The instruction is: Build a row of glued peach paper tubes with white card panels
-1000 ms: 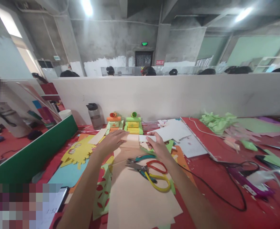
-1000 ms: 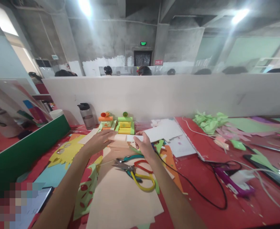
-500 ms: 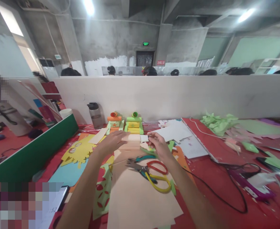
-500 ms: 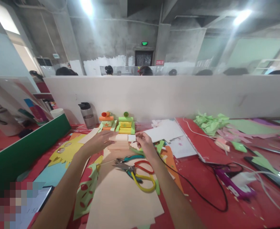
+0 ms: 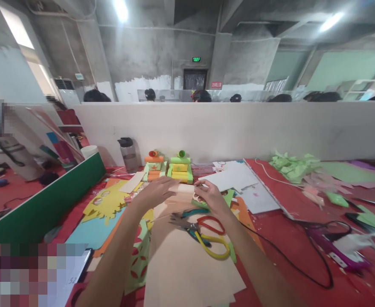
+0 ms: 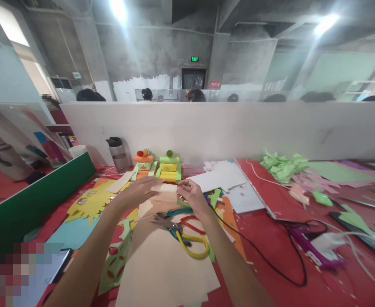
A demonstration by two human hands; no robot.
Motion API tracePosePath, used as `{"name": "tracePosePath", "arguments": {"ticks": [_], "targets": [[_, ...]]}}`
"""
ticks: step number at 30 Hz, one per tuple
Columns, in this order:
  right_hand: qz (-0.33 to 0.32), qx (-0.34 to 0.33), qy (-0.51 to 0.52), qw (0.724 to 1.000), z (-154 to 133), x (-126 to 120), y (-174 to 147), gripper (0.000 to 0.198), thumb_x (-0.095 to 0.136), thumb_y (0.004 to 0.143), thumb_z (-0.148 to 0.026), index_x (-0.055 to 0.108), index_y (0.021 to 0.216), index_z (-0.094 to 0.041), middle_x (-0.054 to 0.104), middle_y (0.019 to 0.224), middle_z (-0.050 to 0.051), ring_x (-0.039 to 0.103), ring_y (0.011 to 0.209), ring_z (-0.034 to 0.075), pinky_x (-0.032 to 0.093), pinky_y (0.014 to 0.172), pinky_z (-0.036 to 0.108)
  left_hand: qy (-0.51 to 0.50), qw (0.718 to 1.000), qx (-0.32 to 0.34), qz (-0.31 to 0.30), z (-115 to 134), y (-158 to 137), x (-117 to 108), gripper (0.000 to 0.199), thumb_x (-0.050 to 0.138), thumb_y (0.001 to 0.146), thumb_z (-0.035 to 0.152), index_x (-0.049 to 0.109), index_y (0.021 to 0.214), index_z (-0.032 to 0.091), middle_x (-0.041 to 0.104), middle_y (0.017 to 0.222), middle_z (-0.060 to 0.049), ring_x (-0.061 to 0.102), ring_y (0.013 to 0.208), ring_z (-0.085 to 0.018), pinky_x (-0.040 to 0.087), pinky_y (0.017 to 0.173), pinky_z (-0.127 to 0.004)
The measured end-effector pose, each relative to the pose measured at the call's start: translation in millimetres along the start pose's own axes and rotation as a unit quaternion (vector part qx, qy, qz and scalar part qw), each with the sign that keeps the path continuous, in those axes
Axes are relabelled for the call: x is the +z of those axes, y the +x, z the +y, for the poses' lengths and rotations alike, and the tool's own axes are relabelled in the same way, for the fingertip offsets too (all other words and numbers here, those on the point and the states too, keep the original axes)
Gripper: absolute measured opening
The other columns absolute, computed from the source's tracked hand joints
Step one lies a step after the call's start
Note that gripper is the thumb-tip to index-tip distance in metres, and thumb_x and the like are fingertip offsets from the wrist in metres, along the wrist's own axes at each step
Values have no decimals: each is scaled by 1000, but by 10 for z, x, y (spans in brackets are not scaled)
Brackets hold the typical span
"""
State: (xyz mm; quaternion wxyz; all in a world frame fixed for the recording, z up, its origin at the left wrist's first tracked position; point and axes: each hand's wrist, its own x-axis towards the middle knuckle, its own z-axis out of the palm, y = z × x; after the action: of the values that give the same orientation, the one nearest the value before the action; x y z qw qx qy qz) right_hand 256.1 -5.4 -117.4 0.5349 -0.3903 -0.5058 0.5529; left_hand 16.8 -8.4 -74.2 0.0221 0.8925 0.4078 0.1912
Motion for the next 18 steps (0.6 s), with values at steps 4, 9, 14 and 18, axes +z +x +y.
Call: {"name": "tracePosePath", "arguments": {"ticks": [4, 9, 14, 18], "targets": [[8, 12, 19, 1000, -4, -9, -11, 36, 82, 61, -30, 56, 85, -20, 63, 63, -5, 52, 54, 8, 36, 49, 19, -69, 997, -40, 14, -15, -26, -36, 46, 52, 94, 42, 52, 138, 30, 58, 137, -5, 53, 125, -25, 44, 101, -36], [14, 26, 6, 1000, 23, 0, -7, 36, 81, 63, -34, 56, 85, -20, 63, 64, -3, 57, 58, 11, 35, 48, 18, -157, 985, -72, 17, -55, -38, -26, 41, 57, 90, 41, 60, 129, 29, 65, 125, -5, 63, 107, -22, 50, 91, -33], [15, 23, -38, 999, 52, 0, 9, 30, 76, 64, -27, 58, 86, -20, 62, 60, -4, 59, 57, 13, 34, 45, 17, -176, 983, -38, 22, -11, -20, -11, 33, 57, 91, 38, 66, 121, 28, 69, 115, -6, 65, 97, -21, 50, 87, -31], [20, 35, 17, 999, 32, 14, 10, 34, 75, 59, -21, 54, 86, -20, 59, 56, -6, 52, 51, 9, 30, 42, 16, -184, 983, -13, 10, -41, -29, -22, 38, 59, 90, 40, 64, 125, 27, 66, 125, -7, 63, 104, -22, 49, 93, -33]]}}
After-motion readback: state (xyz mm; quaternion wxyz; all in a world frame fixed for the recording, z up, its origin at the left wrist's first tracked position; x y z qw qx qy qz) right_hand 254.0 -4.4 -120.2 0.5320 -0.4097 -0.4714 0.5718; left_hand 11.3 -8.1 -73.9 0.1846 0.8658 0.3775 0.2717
